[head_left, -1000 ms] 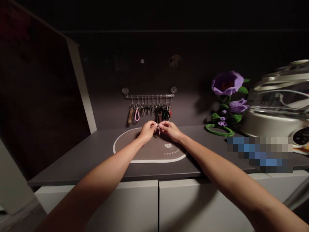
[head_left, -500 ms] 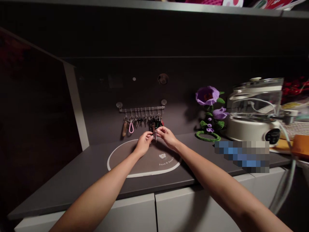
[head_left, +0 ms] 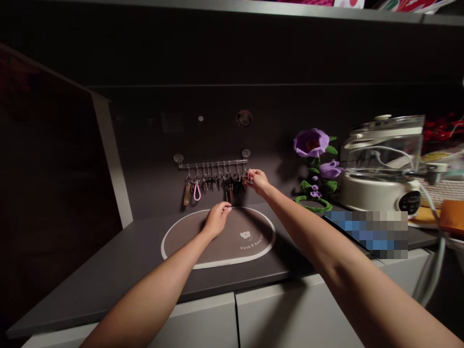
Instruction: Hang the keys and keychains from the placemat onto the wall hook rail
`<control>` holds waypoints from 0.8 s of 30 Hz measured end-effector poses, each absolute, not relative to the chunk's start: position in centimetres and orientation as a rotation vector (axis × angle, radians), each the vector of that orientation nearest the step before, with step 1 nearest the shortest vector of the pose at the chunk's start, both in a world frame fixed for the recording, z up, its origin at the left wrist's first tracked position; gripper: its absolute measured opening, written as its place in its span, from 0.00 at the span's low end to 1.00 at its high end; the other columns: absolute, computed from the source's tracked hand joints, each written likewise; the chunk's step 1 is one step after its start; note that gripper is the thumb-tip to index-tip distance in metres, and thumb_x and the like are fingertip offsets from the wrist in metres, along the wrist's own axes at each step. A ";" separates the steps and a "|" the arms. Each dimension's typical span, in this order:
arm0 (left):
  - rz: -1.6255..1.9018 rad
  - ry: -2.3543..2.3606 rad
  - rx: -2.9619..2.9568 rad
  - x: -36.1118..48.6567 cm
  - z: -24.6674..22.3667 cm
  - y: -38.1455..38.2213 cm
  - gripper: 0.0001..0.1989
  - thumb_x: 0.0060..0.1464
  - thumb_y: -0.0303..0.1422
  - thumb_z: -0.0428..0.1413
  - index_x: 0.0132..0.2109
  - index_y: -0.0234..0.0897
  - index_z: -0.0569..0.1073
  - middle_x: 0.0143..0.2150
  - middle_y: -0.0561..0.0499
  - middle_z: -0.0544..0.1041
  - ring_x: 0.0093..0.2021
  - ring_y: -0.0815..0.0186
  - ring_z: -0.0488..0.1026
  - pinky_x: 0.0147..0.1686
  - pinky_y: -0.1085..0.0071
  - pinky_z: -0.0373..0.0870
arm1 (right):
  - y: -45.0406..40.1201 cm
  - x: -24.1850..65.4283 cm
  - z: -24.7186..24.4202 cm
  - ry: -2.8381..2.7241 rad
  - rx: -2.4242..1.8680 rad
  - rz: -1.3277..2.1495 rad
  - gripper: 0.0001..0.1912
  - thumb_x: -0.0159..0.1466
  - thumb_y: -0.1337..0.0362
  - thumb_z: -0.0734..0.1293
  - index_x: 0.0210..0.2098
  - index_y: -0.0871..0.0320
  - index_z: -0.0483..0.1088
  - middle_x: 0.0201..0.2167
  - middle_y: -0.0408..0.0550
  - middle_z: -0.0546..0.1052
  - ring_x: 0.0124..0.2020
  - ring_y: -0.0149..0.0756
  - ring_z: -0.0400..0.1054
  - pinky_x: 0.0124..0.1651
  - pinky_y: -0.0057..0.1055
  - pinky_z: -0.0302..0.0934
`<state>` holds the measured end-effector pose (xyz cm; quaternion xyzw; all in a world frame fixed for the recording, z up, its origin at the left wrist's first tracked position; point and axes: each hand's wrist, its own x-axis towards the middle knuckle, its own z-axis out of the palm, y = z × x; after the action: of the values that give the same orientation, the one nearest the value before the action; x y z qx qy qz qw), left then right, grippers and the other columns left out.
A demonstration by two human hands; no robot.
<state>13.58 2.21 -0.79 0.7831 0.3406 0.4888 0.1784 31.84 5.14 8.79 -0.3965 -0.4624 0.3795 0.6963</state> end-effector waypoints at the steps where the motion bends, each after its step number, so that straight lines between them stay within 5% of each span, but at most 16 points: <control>1: 1.378 0.965 2.222 13.6 -0.8 2.2 0.08 0.52 0.31 0.49 0.39 0.35 0.70 0.30 0.50 0.73 0.32 0.67 0.70 0.33 0.71 0.66 | 5.4 31.8 9.1 -1.029 -0.901 0.842 0.08 0.56 0.65 0.63 0.24 0.58 0.58 0.19 0.38 0.64 0.20 0.23 0.60 0.28 0.25 0.61; 24: 1.360 0.980 2.279 13.6 -1.0 2.7 0.10 0.53 0.30 0.48 0.41 0.35 0.70 0.30 0.50 0.73 0.33 0.67 0.70 0.36 0.70 0.65 | 8.5 32.5 7.3 -1.034 -1.025 0.747 0.08 0.57 0.67 0.60 0.21 0.59 0.59 0.13 0.38 0.64 0.15 0.23 0.59 0.19 0.20 0.51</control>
<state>13.60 2.72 -1.05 0.7956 0.3423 0.4749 0.1557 32.53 8.47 7.30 -0.4574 -0.4610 0.3333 0.6835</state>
